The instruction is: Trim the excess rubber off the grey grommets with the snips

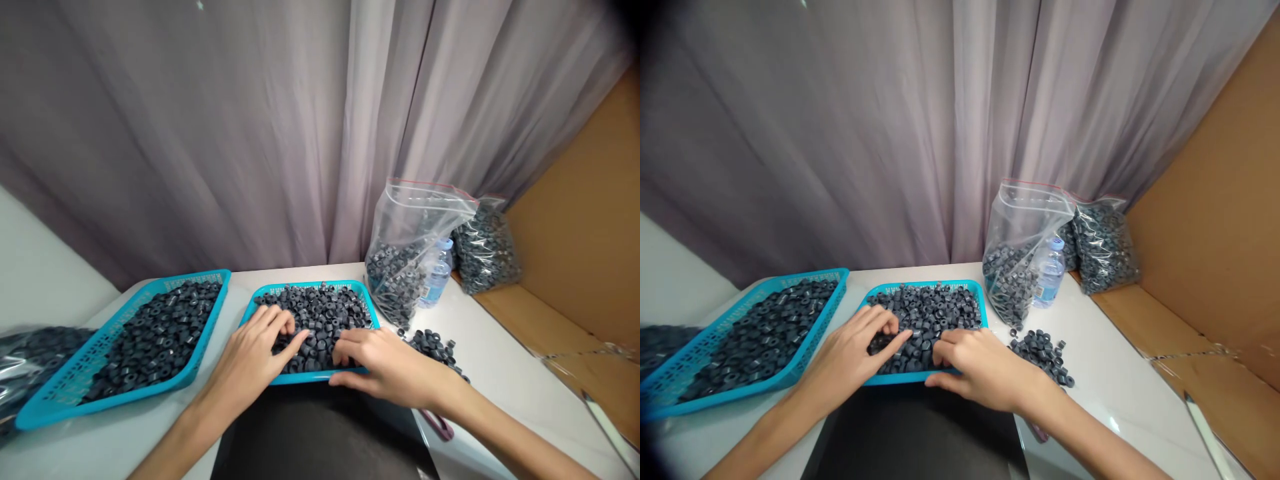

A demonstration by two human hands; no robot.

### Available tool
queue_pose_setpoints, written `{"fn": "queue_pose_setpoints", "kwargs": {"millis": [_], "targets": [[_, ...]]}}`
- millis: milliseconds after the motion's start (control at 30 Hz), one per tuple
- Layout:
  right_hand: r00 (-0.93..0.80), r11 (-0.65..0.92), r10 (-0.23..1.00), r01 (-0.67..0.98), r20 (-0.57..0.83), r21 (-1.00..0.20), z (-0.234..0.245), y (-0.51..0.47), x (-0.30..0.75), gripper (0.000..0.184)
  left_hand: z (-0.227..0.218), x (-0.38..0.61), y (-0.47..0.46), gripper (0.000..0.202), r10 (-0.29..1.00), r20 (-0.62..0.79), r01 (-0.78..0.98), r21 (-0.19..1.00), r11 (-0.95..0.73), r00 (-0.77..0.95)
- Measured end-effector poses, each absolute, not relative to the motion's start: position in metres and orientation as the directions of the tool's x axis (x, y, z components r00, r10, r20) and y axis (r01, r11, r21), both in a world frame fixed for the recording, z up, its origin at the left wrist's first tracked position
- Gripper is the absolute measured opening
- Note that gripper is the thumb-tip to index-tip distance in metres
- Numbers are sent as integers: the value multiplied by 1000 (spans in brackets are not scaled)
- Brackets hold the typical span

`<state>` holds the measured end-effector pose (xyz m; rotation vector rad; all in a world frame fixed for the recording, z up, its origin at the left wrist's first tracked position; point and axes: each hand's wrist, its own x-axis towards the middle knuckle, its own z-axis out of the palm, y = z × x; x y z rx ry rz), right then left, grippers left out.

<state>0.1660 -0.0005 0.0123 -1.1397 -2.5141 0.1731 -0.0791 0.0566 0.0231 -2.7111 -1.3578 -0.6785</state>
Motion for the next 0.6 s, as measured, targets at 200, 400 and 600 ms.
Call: {"fn": "queue_pose_setpoints", "kwargs": {"millis": [200, 400, 600], "targets": [[-371, 509, 834, 804, 408, -309, 4, 23, 185, 36, 40, -52, 73, 50, 774, 195, 743, 219, -633, 602], [-372, 489, 857, 804, 357, -338, -15, 37, 202, 76, 23, -32, 82, 79, 747, 85, 710, 256, -656, 660], [-388, 488, 865, 798, 318, -354, -15, 37, 202, 64, 21, -36, 83, 50, 760, 85, 714, 292, -637, 644]]}}
